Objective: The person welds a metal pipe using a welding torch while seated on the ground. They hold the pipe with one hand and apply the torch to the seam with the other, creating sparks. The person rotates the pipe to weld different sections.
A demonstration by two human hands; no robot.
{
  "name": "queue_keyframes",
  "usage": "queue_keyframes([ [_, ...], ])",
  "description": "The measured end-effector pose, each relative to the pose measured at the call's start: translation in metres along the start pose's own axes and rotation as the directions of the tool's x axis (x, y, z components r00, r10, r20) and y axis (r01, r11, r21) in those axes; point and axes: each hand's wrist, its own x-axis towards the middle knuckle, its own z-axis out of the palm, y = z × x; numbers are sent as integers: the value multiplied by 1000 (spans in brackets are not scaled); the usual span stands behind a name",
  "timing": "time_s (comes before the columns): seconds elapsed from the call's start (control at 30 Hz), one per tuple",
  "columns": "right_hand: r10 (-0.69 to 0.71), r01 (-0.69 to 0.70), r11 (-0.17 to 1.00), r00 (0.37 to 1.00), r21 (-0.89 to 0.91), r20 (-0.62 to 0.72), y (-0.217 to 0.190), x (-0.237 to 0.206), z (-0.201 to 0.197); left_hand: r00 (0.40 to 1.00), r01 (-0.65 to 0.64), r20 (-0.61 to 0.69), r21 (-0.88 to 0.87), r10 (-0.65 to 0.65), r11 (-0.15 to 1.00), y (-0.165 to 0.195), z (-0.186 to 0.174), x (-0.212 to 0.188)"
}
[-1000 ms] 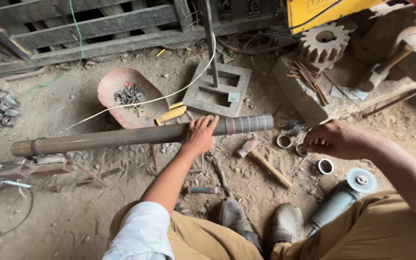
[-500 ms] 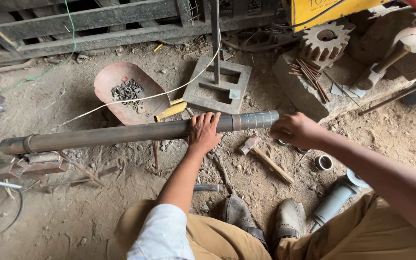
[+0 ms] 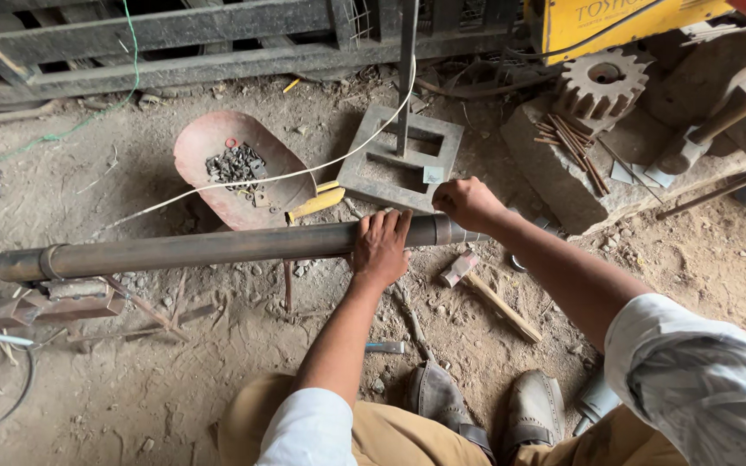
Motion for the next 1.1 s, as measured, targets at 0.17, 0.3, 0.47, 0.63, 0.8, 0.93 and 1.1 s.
queue_keyframes([
  [0.17, -22, 22, 1000, 1000, 2, 18, 6, -1, 2, 1000, 4, 13, -32, -3, 999, 3, 3, 1],
  [0.3, 12, -12, 1000, 999, 19, 34, 11, -2, 4, 1000, 0, 13, -3, 0, 1000, 4, 4, 2],
  [0.47, -29, 30, 999, 997, -12, 74, 13, 1, 8, 1000, 0, 18, 34, -1, 999, 5, -1, 2],
  [0.63, 21, -6, 997, 984, -81, 178, 14, 2, 12, 997, 17, 78, 68, -22, 998, 9, -10, 4],
  [0.8, -42, 59, 993, 988, -107, 150, 13, 0, 14, 996, 15, 86, 108, -24, 994, 9, -7, 8],
  [0.93, -71, 78, 994, 992, -71, 103, 10, -1, 12, 992, 27, -124, 180, -4, 983, 8, -2, 10],
  [1.1, -46, 49, 998, 995, -39, 84, 2, -6, 6, 993, 67, 90, 79, -74, 995, 8, -12, 17],
])
